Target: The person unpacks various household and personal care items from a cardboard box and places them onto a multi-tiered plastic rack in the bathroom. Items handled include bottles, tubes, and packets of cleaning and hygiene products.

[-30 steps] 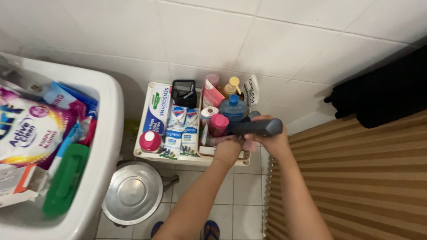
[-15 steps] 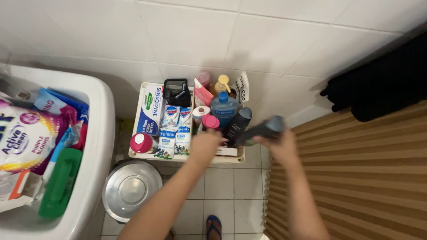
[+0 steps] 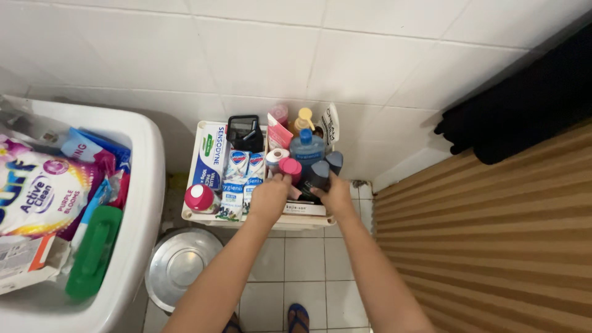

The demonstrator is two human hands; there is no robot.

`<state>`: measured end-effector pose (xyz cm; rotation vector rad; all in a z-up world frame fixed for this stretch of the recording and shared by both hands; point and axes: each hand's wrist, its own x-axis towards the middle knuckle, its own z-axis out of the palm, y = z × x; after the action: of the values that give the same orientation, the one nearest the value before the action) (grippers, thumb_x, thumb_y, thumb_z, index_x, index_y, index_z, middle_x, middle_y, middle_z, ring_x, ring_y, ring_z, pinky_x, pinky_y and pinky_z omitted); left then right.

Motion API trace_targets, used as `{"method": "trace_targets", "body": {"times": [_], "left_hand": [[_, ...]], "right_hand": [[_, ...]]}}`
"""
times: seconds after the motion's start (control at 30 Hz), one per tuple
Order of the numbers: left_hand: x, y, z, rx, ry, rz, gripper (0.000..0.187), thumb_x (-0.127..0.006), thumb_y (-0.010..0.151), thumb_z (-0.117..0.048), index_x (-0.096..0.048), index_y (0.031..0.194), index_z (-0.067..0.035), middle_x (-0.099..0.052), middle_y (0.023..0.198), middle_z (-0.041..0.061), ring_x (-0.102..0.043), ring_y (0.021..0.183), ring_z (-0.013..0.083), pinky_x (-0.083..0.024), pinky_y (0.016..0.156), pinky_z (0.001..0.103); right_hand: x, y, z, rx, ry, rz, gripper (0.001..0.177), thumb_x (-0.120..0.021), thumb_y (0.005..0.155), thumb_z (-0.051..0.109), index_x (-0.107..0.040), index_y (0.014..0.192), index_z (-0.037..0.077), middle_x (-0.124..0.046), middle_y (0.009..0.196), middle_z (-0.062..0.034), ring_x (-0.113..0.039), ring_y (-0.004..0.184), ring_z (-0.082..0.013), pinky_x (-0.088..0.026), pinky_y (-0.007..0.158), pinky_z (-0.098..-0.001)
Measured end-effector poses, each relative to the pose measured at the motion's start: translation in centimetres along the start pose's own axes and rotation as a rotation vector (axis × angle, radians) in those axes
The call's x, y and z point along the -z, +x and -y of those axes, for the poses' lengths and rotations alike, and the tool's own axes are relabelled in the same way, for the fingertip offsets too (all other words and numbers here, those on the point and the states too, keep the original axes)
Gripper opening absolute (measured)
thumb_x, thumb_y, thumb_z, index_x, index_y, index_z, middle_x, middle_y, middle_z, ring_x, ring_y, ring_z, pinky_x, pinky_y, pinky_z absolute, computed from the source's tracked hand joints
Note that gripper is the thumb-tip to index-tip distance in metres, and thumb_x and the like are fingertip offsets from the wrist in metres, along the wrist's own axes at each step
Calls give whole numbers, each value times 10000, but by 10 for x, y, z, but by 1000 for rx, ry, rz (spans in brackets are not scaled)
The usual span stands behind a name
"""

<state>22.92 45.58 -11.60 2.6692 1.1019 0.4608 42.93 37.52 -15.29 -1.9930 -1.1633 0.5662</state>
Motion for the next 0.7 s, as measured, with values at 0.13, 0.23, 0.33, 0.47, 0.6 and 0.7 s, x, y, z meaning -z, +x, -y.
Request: {"method": "trace_targets", "body": {"times": [0.13,0.23,0.33,0.47,0.6,0.7], "left_hand": [[5,-7,-3,151,-137,27,204,-651,861,-87,-634,1064,-90,-671,1018,127,-696,891,344,-572,724,457],[20,-12,-13,189,-251,-95,314,-703,778,-80,-651,1087,-101,-659,1055,140,-665,969,373,-553,786,474],[41,-25,-24,202,-324,-184,416,-731,737,-65,-653,1145,-95,-631,1127,164,-632,1032,390,-537,836,478],[66,-40,-36,197,-400,-222,455,-731,757,-59,-648,1202,-94,-612,1189,166,-607,1095,386,-520,910,467],[90,-48,-78,58,-457,-211,451,-777,759,-121,-648,1190,-85,-616,1199,167,-597,1107,393,-491,937,481],[116,-46,-135,-89,-558,-214,439,-776,777,-130,-642,1189,-64,-605,1217,184,-590,1104,406,-477,945,497]], "right_hand": [[-6,-40,14,-179,43,-95,683,-921,663,202,-644,1262,27,-778,1074,-150,-778,955,-261,-598,847,-375],[0,-57,19,-85,56,-290,846,-943,642,199,-547,1369,24,-693,1237,-180,-715,1037,-295,-558,889,-399],[14,-59,22,-12,75,-365,914,-921,673,180,-476,1460,46,-622,1380,-175,-671,1118,-306,-532,932,-399],[40,-46,34,-115,131,-390,847,-832,740,139,-465,1502,105,-604,1442,-109,-680,1097,-272,-559,909,-367],[75,-80,55,-25,430,-528,689,-737,892,92,-452,1520,110,-519,1529,-89,-571,1272,-225,-533,976,-368],[116,-131,70,60,575,-751,641,-704,943,70,-446,1529,97,-484,1560,-84,-523,1327,-217,-487,1081,-368]]}}
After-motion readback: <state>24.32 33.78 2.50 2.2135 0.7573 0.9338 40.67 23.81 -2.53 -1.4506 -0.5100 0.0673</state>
